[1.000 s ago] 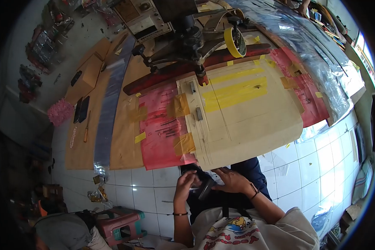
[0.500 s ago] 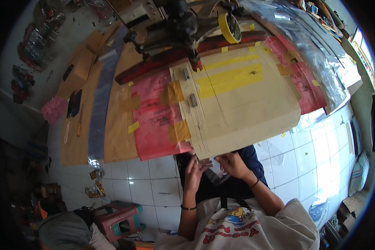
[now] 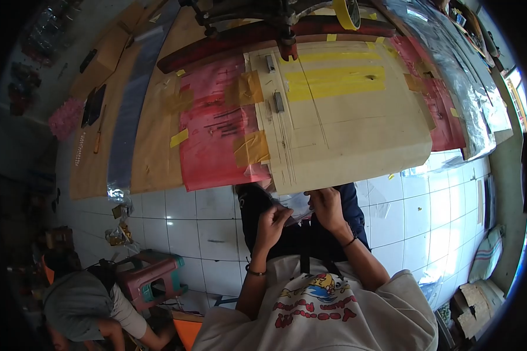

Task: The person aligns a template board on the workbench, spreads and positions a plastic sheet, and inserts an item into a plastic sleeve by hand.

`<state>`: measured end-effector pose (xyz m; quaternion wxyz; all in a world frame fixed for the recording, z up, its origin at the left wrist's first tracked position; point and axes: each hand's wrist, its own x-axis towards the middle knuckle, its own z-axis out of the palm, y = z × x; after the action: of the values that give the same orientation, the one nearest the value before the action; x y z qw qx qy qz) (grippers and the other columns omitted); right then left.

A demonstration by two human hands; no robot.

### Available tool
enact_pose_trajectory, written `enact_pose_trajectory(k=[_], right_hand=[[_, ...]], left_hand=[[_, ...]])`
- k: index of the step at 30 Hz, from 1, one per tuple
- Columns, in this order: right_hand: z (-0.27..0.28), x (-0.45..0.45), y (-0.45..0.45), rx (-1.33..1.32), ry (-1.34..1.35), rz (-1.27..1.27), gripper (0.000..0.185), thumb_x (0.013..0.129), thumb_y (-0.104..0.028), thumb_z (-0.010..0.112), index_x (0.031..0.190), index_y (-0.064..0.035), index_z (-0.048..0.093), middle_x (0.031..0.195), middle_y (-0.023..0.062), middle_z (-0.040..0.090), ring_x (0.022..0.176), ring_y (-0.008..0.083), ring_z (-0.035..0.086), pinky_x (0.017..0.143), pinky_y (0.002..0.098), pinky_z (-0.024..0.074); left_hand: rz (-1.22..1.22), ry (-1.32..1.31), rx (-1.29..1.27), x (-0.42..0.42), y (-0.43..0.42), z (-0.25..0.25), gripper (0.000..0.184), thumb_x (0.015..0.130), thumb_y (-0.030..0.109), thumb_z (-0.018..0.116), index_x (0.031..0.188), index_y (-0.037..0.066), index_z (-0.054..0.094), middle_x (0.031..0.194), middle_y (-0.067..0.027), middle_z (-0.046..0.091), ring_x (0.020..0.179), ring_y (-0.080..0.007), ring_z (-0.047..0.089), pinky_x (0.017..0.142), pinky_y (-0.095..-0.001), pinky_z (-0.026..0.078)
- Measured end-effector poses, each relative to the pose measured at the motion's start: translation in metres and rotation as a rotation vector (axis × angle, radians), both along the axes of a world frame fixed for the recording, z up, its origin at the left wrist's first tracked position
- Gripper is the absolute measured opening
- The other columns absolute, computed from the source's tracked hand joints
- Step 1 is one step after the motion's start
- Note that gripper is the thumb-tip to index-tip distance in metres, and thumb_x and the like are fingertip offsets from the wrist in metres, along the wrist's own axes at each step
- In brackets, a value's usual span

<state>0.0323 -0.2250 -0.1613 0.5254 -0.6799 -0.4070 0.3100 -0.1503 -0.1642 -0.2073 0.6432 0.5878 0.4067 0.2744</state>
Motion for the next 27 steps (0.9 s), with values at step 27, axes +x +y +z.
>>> enact_pose_trajectory(k=[27], right_hand=[[0.004, 0.001, 0.005, 0.074, -0.239, 0.223, 0.016, 0.092, -0.012, 0.067, 0.102, -0.0011, 0.073, 0.101, 0.0200, 0.070, 0.097, 0.0386, 0.065, 0.085, 0.0420, 0.0525]], left_hand=[[-0.058, -0.282, -0.127, -0.003, 0.017, 0.021, 0.042, 0.093, 0.005, 0.069, 0.129, 0.000, 0.048, 0.098, -0.0028, 0.058, 0.090, -0.0089, 0.059, 0.080, -0.0245, 0.051]])
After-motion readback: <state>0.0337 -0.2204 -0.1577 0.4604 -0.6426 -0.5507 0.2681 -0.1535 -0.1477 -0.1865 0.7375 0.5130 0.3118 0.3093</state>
